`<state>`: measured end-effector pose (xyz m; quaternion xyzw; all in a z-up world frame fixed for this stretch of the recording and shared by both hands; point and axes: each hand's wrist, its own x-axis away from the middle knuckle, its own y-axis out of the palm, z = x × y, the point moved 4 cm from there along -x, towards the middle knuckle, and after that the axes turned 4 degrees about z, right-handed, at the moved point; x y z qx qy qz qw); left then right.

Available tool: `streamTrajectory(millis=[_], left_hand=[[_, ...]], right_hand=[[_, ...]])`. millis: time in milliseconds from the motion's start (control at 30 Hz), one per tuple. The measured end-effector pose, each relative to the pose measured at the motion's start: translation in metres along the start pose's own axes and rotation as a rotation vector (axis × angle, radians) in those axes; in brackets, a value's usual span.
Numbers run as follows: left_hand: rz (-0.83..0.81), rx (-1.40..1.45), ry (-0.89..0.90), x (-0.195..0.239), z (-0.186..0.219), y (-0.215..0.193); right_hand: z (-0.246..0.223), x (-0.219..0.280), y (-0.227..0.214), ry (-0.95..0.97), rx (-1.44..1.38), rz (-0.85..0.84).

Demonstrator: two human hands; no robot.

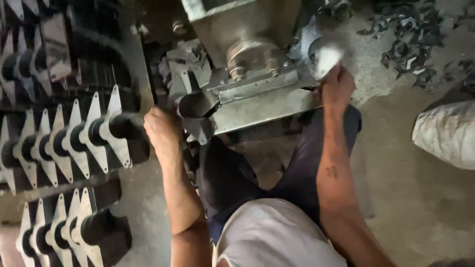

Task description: Manually feeding metal brackets into a mechanical press to bend and form them into specific shapes.

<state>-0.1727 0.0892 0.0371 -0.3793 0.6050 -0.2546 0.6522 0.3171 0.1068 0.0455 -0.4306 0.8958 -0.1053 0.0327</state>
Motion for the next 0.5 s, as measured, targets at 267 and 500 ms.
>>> streamTrajectory(millis=[267, 500], left_hand=[[-0.537, 1.234, -0.516, 0.015, 0.115, -0.050], [-0.526, 1.706, -0.825, 0.029, 0.155, 0.001]], right_hand=[[-0.010, 0.156, 0.066, 0.332, 0.065, -0.773], [-0.004, 0.151, 0.110, 0.328, -0.032, -0.614]])
